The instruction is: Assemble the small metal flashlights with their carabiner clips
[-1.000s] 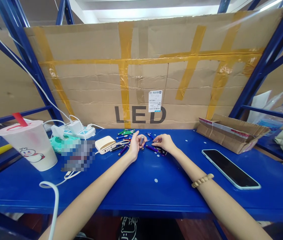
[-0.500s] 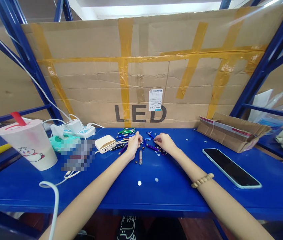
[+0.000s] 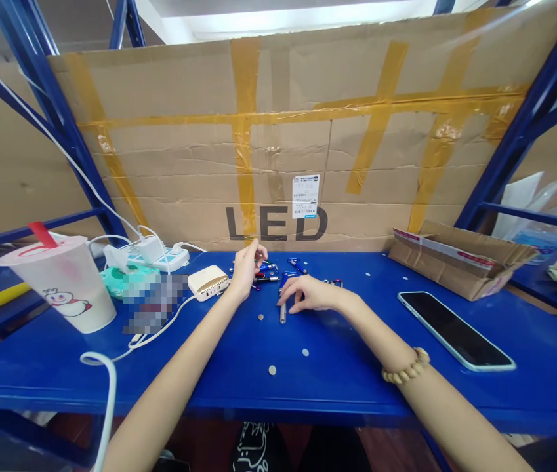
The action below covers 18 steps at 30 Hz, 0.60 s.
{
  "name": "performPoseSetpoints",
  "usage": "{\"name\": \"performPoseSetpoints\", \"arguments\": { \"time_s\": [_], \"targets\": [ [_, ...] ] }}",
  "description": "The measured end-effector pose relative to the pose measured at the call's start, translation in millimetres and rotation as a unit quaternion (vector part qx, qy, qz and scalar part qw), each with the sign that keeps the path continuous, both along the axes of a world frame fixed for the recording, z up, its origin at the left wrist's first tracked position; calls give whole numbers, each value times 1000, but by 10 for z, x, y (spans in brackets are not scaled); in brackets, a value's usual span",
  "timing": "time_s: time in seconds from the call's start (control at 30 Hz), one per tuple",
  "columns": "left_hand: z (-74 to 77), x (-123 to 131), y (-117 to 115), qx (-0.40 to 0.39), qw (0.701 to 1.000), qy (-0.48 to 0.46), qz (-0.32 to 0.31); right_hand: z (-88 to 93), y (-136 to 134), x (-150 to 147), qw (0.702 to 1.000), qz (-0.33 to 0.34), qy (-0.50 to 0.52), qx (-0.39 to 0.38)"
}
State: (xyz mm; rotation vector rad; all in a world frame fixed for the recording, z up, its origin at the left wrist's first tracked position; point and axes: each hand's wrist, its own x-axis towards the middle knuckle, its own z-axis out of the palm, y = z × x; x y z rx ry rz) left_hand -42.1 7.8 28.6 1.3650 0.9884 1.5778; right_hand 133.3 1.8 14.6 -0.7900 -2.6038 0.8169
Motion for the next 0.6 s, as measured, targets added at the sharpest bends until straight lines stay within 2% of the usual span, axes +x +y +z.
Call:
{"name": "performPoseSetpoints", "arguments": {
  "time_s": [0.1,0.2,0.3,0.4,0.5,0.57,0.6],
  "targets": [
    [2,-29,24,-32,999,4,-28,-84,70,-7,995,-40,-3,94],
    [-44,-14,43,-35,998,4,-49,-82,120,-8,983,-101,76,132],
    [-95,53,24,-21,994,38,-96,-53,129,-43,952,-189,224,84],
    [-128,123,2,-7,987,89,-137,-56,119,-105,930,-211,302,3],
    [-134,116,36,4,994,69,-89,-86,87,-156,930,-233,284,-14],
    [-133,57,93,21,998,45,-25,-109,37,-188,948,-227,221,-4],
    [-134,19,126,30,999,41,3,-120,2,-209,963,-200,183,0]
  ]
}}
